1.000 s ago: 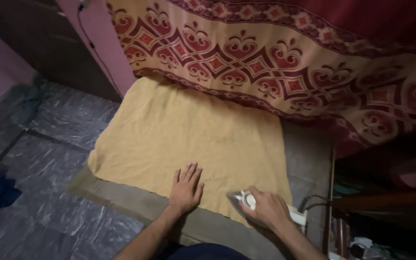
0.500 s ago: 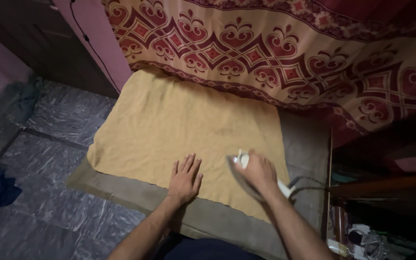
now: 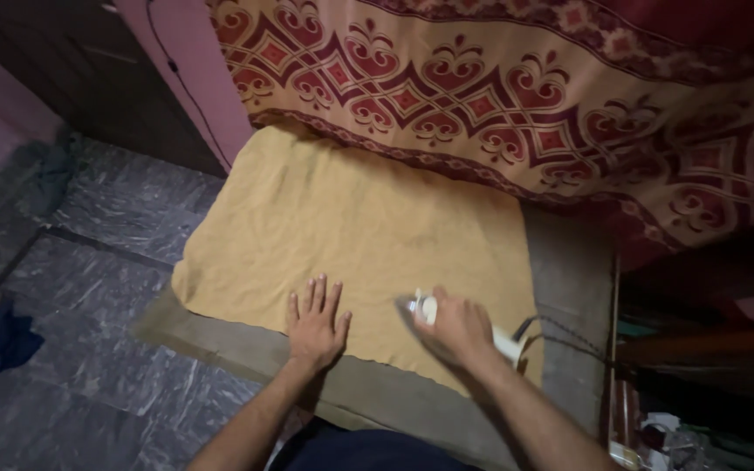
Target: The person is ironing a yellow cloth on an ironing surface in a bedroom.
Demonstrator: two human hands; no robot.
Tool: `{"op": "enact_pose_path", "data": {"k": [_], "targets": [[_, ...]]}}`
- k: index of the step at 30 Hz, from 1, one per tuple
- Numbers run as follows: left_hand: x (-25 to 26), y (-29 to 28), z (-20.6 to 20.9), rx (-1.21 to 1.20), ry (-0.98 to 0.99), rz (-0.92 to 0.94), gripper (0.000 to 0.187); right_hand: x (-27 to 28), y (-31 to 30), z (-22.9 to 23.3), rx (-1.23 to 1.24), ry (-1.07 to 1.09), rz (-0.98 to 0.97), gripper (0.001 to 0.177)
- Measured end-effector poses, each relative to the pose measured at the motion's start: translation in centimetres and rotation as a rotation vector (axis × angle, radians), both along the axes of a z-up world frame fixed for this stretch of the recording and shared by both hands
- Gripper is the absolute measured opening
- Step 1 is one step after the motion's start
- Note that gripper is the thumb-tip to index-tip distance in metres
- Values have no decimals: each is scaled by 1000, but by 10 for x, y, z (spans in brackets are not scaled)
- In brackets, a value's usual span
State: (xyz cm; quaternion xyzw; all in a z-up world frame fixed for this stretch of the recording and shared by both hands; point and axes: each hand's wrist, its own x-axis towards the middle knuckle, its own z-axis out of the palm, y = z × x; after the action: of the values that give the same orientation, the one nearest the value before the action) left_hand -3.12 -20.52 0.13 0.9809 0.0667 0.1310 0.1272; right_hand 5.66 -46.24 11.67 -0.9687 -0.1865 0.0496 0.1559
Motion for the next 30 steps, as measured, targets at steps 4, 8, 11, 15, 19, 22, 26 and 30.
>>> {"op": "enact_pose_path", "data": {"k": [4,8,11,15,19,22,26,30], "targets": [[0,2,4,-2,16,-10,68,43,27,12,14,-22,-52,47],[-1,11,10,-39,83,-41,68,47,45,7,38,31,-152,49],[3,25,9,-47,103,-41,69,17,58,15,33,91,-126,50],[8,62,1,1,83,30,71,-35,71,7,49,95,-11,45],[10,96,2,-14,52,79,71,-28,87,-12,11,129,171,44],[9,110,3,-6,48,94,71,-1,112,5,-29,105,128,42],[9,115,3,1,60,74,72,56,137,15,-16,73,-61,49],[6,117,4,-18,30,47,73,84,157,9,17,52,-164,51]]}}
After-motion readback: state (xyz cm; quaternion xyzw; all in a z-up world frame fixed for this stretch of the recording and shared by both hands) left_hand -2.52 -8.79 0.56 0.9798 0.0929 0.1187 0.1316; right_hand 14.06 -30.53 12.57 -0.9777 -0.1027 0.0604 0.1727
